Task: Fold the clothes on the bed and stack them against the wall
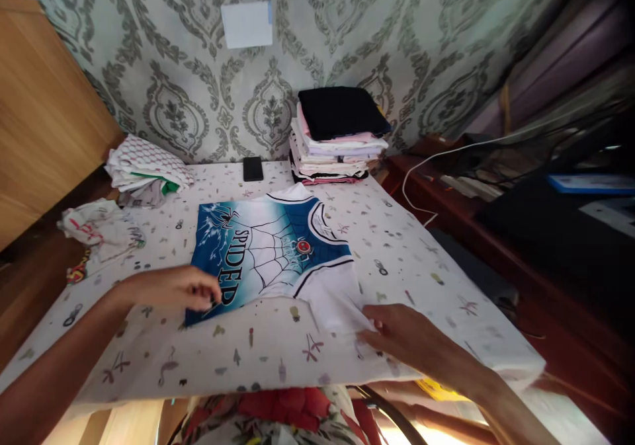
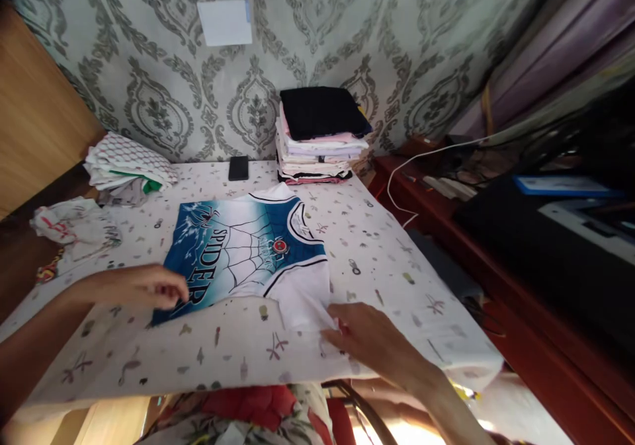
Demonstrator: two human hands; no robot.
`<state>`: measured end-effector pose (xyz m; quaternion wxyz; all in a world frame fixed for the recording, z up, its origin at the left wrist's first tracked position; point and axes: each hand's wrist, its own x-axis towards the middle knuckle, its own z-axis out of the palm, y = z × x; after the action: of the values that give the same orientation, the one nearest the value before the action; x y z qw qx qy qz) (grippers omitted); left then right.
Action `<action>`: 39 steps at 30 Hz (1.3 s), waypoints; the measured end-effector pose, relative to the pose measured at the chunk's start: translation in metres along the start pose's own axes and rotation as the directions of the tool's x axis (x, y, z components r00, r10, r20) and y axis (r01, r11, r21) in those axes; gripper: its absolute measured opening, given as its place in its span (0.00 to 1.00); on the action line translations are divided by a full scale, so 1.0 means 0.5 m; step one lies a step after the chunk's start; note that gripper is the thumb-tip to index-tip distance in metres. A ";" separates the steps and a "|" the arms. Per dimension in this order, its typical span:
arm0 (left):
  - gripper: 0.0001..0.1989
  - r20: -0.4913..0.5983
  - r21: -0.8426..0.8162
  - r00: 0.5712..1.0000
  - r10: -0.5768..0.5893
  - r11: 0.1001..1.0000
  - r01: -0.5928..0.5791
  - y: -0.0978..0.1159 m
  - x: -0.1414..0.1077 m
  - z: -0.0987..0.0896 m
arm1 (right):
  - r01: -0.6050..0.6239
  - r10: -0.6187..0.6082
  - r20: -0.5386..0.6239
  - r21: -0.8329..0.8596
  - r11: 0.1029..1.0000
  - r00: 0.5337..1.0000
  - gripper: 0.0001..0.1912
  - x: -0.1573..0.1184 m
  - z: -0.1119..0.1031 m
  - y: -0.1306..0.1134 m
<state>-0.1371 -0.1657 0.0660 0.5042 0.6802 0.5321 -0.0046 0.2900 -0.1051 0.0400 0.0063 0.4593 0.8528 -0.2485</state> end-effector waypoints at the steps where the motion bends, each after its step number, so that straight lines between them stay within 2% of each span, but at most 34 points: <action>1: 0.16 -0.108 -0.024 0.994 -0.024 0.999 0.022 -0.022 0.009 -0.023 | -0.007 0.007 0.018 -0.002 1.000 1.000 0.15 0.005 -0.006 0.002; 2: 0.18 -0.251 -0.028 0.967 -0.052 0.999 0.047 -0.047 0.022 -0.048 | -0.011 0.011 0.013 0.005 1.000 1.000 0.15 0.014 -0.013 0.003; 3: 0.20 -0.414 -0.019 0.907 -0.080 0.997 0.080 -0.072 0.039 -0.073 | -0.005 0.005 -0.012 0.018 1.000 1.000 0.15 0.026 -0.019 0.000; 4: 0.21 -0.579 -0.006 0.807 -0.118 0.990 0.140 -0.096 0.059 -0.099 | 0.020 -0.019 -0.049 0.031 0.999 0.999 0.15 0.041 -0.023 -0.007; 5: 0.22 -0.714 -0.010 0.677 -0.177 0.970 0.243 -0.117 0.080 -0.123 | 0.069 -0.066 -0.091 0.037 0.997 0.994 0.14 0.059 -0.025 -0.019; 6: 0.23 -0.802 -0.040 0.544 -0.246 0.931 0.363 -0.135 0.102 -0.146 | 0.143 -0.138 -0.127 0.030 0.989 0.982 0.13 0.079 -0.022 -0.037; 7: 0.24 -0.839 -0.072 0.454 -0.299 0.889 0.452 -0.149 0.124 -0.166 | 0.240 -0.236 -0.149 0.013 0.971 0.960 0.11 0.100 -0.014 -0.061; 8: 0.25 -0.856 -0.095 0.397 -0.331 0.856 0.509 -0.158 0.145 -0.183 | 0.351 -0.348 -0.153 -0.012 0.936 0.925 0.09 0.121 -0.001 -0.092; 9: 0.24 -0.863 -0.109 0.367 -0.348 0.837 0.536 -0.164 0.164 -0.197 | 0.471 -0.472 -0.130 -0.040 0.881 0.872 0.06 0.141 0.016 -0.129; 11: 0.20 -0.859 -0.120 0.373 -0.351 0.846 0.520 -0.169 0.194 -0.217 | 0.662 -0.670 -0.064 -0.109 0.741 0.739 0.07 0.176 0.060 -0.211; 13: 0.13 -0.849 -0.136 0.399 -0.348 0.872 0.471 -0.170 0.213 -0.232 | 0.744 -0.764 -0.023 -0.209 0.635 0.645 0.12 0.204 0.105 -0.290; 15: 0.10 -0.837 -0.161 0.419 -0.352 0.890 0.426 -0.172 0.222 -0.243 | 0.766 -0.801 0.016 -0.302 0.567 0.599 0.09 0.228 0.142 -0.350; 17: 0.10 -0.832 -0.194 0.422 -0.361 0.901 0.388 -0.176 0.224 -0.255 | 0.778 -0.814 0.067 -0.349 0.522 0.576 0.06 0.250 0.165 -0.380; 19: 0.11 -0.830 -0.234 0.419 -0.369 0.911 0.340 -0.178 0.222 -0.266 | 0.792 -0.810 0.074 -0.275 0.545 0.582 0.08 0.270 0.174 -0.385; 20: 0.11 -0.829 -0.255 0.416 -0.374 0.914 0.316 -0.178 0.221 -0.272 | 0.787 -0.795 0.034 -0.169 0.593 0.606 0.08 0.279 0.174 -0.382; 22: 0.14 -0.832 -0.282 0.409 -0.375 0.920 0.270 -0.178 0.220 -0.282 | 0.703 -0.694 -0.123 0.187 0.686 0.709 0.06 0.291 0.172 -0.372; 23: 0.15 -0.838 -0.286 0.403 -0.369 0.925 0.252 -0.177 0.220 -0.287 | 0.620 -0.599 -0.192 0.397 0.676 0.777 0.05 0.295 0.171 -0.369; 25: 0.16 -0.856 -0.271 0.385 -0.345 0.934 0.234 -0.176 0.220 -0.294 | 0.432 -0.403 -0.228 0.721 0.541 0.886 0.08 0.299 0.174 -0.369; 27: 0.13 -0.873 -0.234 0.373 -0.314 0.941 0.245 -0.176 0.218 -0.296 | 0.323 -0.301 -0.202 0.841 0.434 0.932 0.12 0.298 0.185 -0.376; 29: 0.09 -0.881 -0.184 0.380 -0.283 0.943 0.275 -0.177 0.210 -0.291 | 0.337 -0.354 -0.176 0.815 0.472 0.919 0.10 0.291 0.197 -0.385; 30: 0.08 -0.881 -0.160 0.389 -0.270 0.943 0.293 -0.177 0.205 -0.285 | 0.380 -0.429 -0.153 0.768 0.516 0.891 0.07 0.285 0.201 -0.388; 31: 0.07 -0.879 -0.140 0.399 -0.261 0.941 0.307 -0.176 0.200 -0.278 | 0.435 -0.516 -0.117 0.710 0.554 0.849 0.04 0.280 0.201 -0.390; 33: 0.09 -0.885 -0.094 0.396 -0.244 0.927 0.363 -0.170 0.192 -0.258 | 0.536 -0.661 -0.034 0.618 0.575 0.750 0.12 0.272 0.189 -0.388; 34: 0.11 -0.898 -0.058 0.378 -0.227 0.911 0.408 -0.163 0.191 -0.245 | 0.570 -0.697 -0.019 0.591 0.571 0.717 0.16 0.271 0.177 -0.383; 36: 0.17 -0.932 0.064 0.338 -0.132 0.856 0.513 -0.144 0.197 -0.210 | 0.621 -0.707 -0.059 0.533 0.575 0.705 0.19 0.279 0.145 -0.364; 37: 0.19 -0.935 0.135 0.348 -0.063 0.845 0.517 -0.131 0.204 -0.189 | 0.645 -0.691 -0.102 0.478 0.597 0.715 0.18 0.288 0.128 -0.350; 38: 0.21 -0.925 0.210 0.380 0.013 0.850 0.483 -0.120 0.212 -0.164 | 0.663 -0.665 -0.155 0.391 0.638 0.731 0.18 0.299 0.114 -0.331; 39: 0.22 -0.898 0.286 0.430 0.094 0.868 0.407 -0.109 0.220 -0.138 | 0.664 -0.629 -0.212 0.275 0.696 0.748 0.19 0.312 0.103 -0.307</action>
<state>-0.1658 -0.0432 0.0030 -0.0327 0.6233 0.7608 0.1779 0.0678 -0.0755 0.0220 -0.2025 0.1361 0.9039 -0.3513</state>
